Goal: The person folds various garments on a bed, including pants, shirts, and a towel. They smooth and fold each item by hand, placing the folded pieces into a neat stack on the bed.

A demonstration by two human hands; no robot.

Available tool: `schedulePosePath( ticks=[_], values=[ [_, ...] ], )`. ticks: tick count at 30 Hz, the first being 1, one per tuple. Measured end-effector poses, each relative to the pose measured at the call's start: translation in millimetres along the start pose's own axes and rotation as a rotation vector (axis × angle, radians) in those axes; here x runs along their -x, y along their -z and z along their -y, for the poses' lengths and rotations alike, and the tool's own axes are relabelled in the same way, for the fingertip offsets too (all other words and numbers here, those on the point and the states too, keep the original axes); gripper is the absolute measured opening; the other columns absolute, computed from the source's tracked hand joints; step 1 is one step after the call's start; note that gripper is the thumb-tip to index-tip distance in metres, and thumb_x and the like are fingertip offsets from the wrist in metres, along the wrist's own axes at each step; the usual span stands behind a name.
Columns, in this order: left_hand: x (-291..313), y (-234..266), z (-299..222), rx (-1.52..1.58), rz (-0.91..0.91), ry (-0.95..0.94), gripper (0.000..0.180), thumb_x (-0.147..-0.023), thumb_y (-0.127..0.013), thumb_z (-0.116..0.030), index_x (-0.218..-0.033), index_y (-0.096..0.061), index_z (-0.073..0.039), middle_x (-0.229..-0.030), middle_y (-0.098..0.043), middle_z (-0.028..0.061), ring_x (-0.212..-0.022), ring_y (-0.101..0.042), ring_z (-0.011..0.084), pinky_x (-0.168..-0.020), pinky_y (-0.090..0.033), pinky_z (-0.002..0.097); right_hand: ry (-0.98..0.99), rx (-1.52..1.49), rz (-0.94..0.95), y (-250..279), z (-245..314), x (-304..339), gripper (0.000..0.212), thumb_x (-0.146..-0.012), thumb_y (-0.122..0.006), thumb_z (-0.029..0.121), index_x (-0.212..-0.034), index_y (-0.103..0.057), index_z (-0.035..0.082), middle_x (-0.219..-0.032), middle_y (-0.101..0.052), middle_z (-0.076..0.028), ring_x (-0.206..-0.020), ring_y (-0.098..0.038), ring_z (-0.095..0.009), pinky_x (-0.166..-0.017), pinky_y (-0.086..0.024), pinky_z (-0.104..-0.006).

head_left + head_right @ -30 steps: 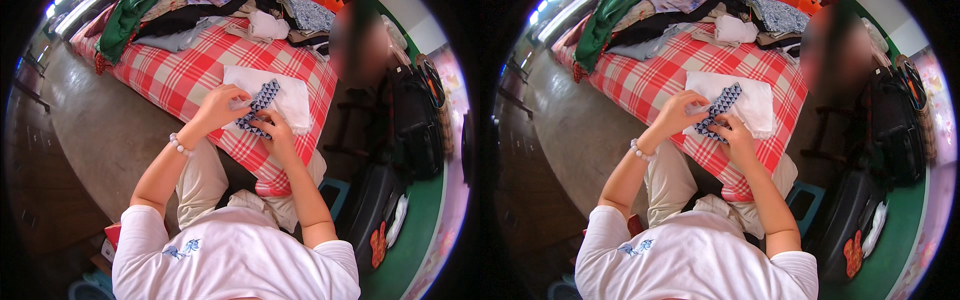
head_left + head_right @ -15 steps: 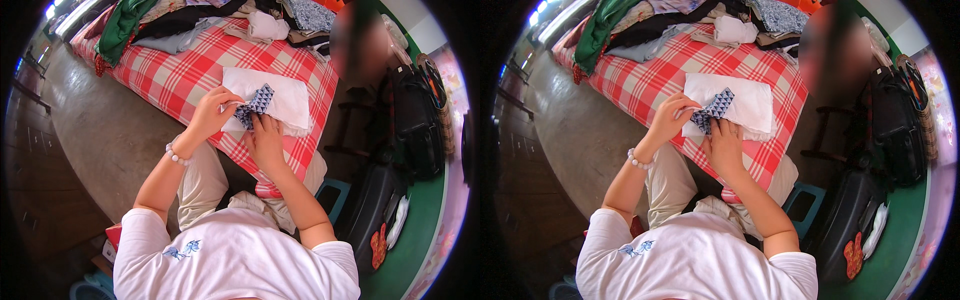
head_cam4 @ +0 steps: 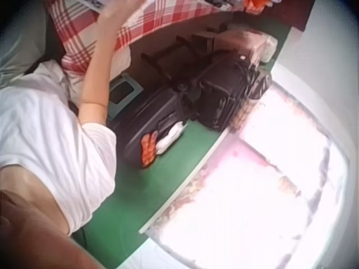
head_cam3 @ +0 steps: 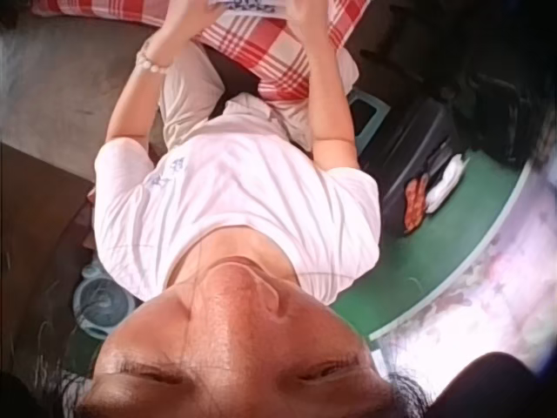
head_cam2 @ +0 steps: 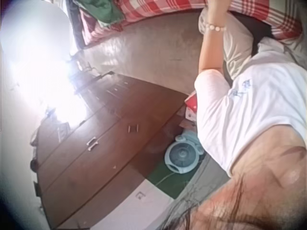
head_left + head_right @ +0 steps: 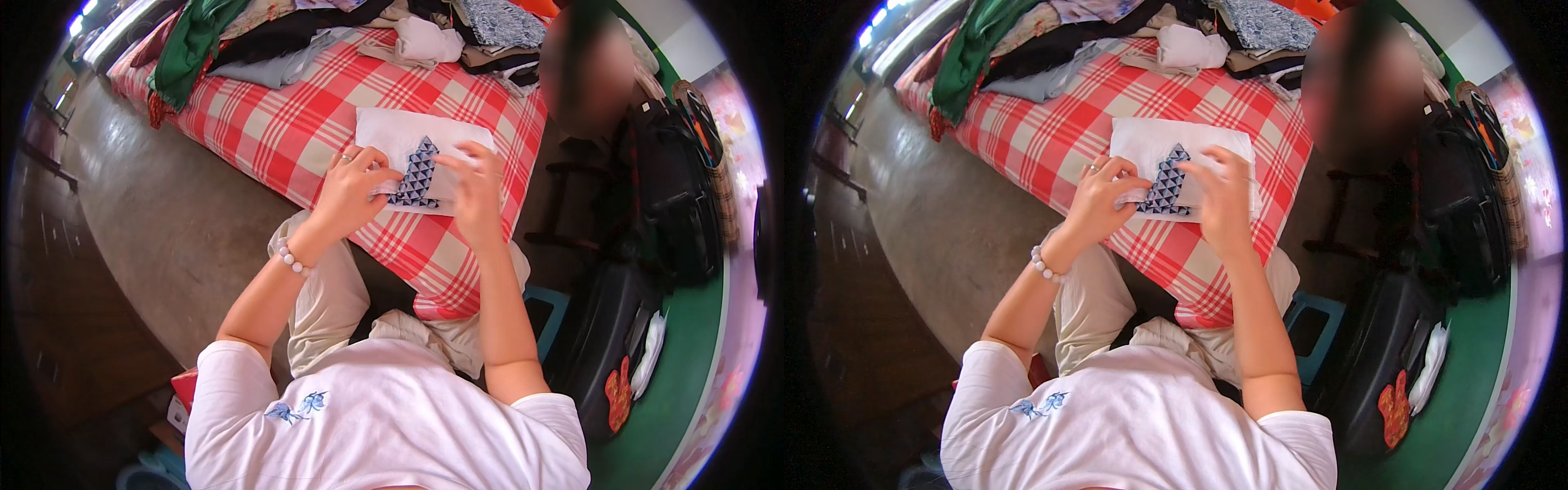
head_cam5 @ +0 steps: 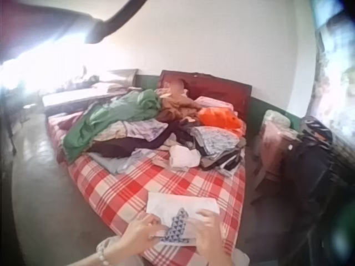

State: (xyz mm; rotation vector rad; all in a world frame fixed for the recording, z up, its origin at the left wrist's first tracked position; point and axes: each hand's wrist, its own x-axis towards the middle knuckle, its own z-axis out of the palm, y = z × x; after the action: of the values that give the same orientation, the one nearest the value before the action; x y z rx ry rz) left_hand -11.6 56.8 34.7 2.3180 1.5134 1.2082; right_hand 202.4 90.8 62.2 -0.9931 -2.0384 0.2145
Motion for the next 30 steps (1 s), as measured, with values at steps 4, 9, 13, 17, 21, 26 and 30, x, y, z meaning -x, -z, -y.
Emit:
schedulePosePath(
  ticks=[4,9,13,17,21,26,30],
  values=[
    [2,-3,1,-0.046,0.027,-0.038,0.034,-0.059,-0.066,0.0,-0.089,-0.072,-0.015,-0.091,-0.057,-0.0006,-0.09,-0.055,0.0195,-0.078,-0.038,0.0376,0.188,0.19,0.185,-29,-24,-9,0.034,-0.068,-0.058,-0.008,-0.094,-0.066,0.013,-0.122,-0.054,-0.009,-0.12,-0.047,-0.031,-0.102,-0.034,-0.0431],
    [3,-1,1,0.016,0.058,0.012,0.017,-0.072,-0.067,-0.005,-0.087,-0.071,-0.013,-0.084,-0.061,0.0024,-0.074,-0.059,0.0203,-0.072,-0.04,0.0336,0.206,0.057,0.416,-15,-31,-21,0.03,-0.063,-0.059,-0.009,-0.088,-0.064,0.008,-0.107,-0.061,-0.005,-0.102,-0.057,-0.028,-0.093,-0.041,-0.0386],
    [2,-5,8,0.12,-0.002,0.1,0.013,-0.078,-0.064,-0.004,-0.088,-0.07,-0.01,-0.083,-0.062,0.0038,-0.072,-0.06,0.0249,-0.066,-0.045,0.0335,0.337,-0.01,0.357,1,-28,-13,0.022,-0.062,-0.063,-0.005,-0.081,-0.063,0.006,-0.096,-0.062,-0.005,-0.086,-0.06,-0.026,-0.076,-0.049,-0.0347],
    [-2,-3,6,0.243,-0.02,0.152,0.015,-0.077,-0.064,0.0,-0.09,-0.069,-0.006,-0.084,-0.062,0.0058,-0.074,-0.062,0.0256,-0.065,-0.049,0.0333,0.46,0.137,0.216,14,-40,11,0.016,-0.063,-0.066,-0.002,-0.077,-0.063,0.004,-0.089,-0.061,-0.006,-0.079,-0.061,-0.025,-0.066,-0.05,-0.0348],
    [-2,-2,5,0.26,0.026,0.097,0.018,-0.077,-0.064,0.001,-0.092,-0.069,-0.006,-0.083,-0.062,0.0067,-0.072,-0.062,0.0225,-0.066,-0.049,0.0321,0.212,0.166,0.1,19,-40,25,0.011,-0.07,-0.068,0.003,-0.08,-0.063,0.004,-0.087,-0.06,-0.008,-0.076,-0.061,-0.025,-0.067,-0.05,-0.0356],
    [-7,1,3,0.274,0.069,0.196,0.018,-0.077,-0.066,-0.003,-0.094,-0.069,-0.006,-0.082,-0.062,0.0067,-0.071,-0.062,0.0206,-0.065,-0.049,0.031,-0.009,-0.097,0.173,-28,25,58,0.025,-0.073,-0.074,0.015,-0.088,-0.059,0.002,-0.089,-0.057,-0.01,-0.077,-0.059,-0.027,-0.065,-0.048,-0.0379],
    [-9,1,3,0.283,0.047,0.219,0.015,-0.078,-0.068,-0.009,-0.092,-0.069,-0.006,-0.082,-0.064,0.0077,-0.07,-0.063,0.0202,-0.065,-0.049,0.0309,-0.08,0.096,0.089,-68,41,61,0.022,-0.069,-0.069,0.0,-0.086,-0.056,0.002,-0.093,-0.054,-0.012,-0.085,-0.057,-0.029,-0.064,-0.047,-0.0382]
  ],
)
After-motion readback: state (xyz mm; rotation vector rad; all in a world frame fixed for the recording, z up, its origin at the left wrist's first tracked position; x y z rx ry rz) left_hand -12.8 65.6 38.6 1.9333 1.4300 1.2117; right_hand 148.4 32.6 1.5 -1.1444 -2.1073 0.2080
